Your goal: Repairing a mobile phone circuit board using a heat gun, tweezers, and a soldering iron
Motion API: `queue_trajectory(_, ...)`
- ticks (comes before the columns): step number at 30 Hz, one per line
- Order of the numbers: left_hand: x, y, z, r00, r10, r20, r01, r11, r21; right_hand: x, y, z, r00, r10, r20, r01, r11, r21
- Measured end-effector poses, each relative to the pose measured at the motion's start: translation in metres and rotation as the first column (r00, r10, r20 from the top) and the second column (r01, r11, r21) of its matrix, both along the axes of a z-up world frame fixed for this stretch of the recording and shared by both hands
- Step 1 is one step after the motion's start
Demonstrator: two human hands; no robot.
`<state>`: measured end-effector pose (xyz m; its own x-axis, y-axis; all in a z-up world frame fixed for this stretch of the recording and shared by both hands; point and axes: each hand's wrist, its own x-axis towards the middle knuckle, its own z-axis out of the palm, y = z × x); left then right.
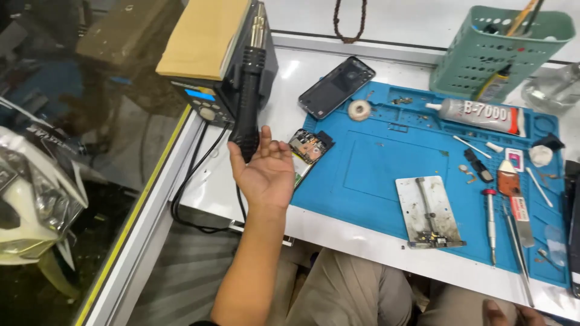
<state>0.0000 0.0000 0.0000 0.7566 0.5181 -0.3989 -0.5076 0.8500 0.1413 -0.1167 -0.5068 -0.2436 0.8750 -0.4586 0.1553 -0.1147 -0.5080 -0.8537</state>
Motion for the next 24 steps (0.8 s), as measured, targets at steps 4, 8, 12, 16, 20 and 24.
queue_trajectory(4, 0.002, -0.004, 0.008, 0.999, 0.026, -0.035, -0.026, 1.000, 0.010, -0.002, 0.022, 0.013, 0.996, -0.085, 0.039, 0.085, 0.996, 0.004)
queue_trajectory(8, 0.008, 0.002, 0.010, 0.998, 0.050, -0.047, -0.051, 0.998, -0.026, 0.003, 0.026, 0.008, 0.987, -0.161, 0.023, 0.161, 0.987, 0.014)
queue_trajectory(12, 0.015, 0.008, 0.006, 0.997, 0.074, -0.023, -0.075, 0.996, -0.047, 0.007, 0.020, -0.001, 0.988, -0.147, 0.037, 0.143, 0.986, 0.080)
queue_trajectory(16, 0.016, 0.008, 0.008, 0.988, 0.130, -0.082, -0.124, 0.989, 0.076, 0.005, 0.053, 0.069, 0.996, -0.078, -0.053, 0.086, 0.982, 0.169)
queue_trajectory(20, 0.019, 0.013, 0.004, 0.990, 0.128, -0.058, -0.120, 0.985, 0.125, 0.003, 0.042, 0.063, 0.965, -0.161, -0.208, 0.185, 0.978, 0.101)
queue_trajectory(24, 0.016, 0.020, 0.015, 0.985, 0.160, 0.064, -0.170, 0.964, 0.205, 0.000, 0.037, 0.059, 0.983, -0.138, -0.117, 0.144, 0.989, 0.045)
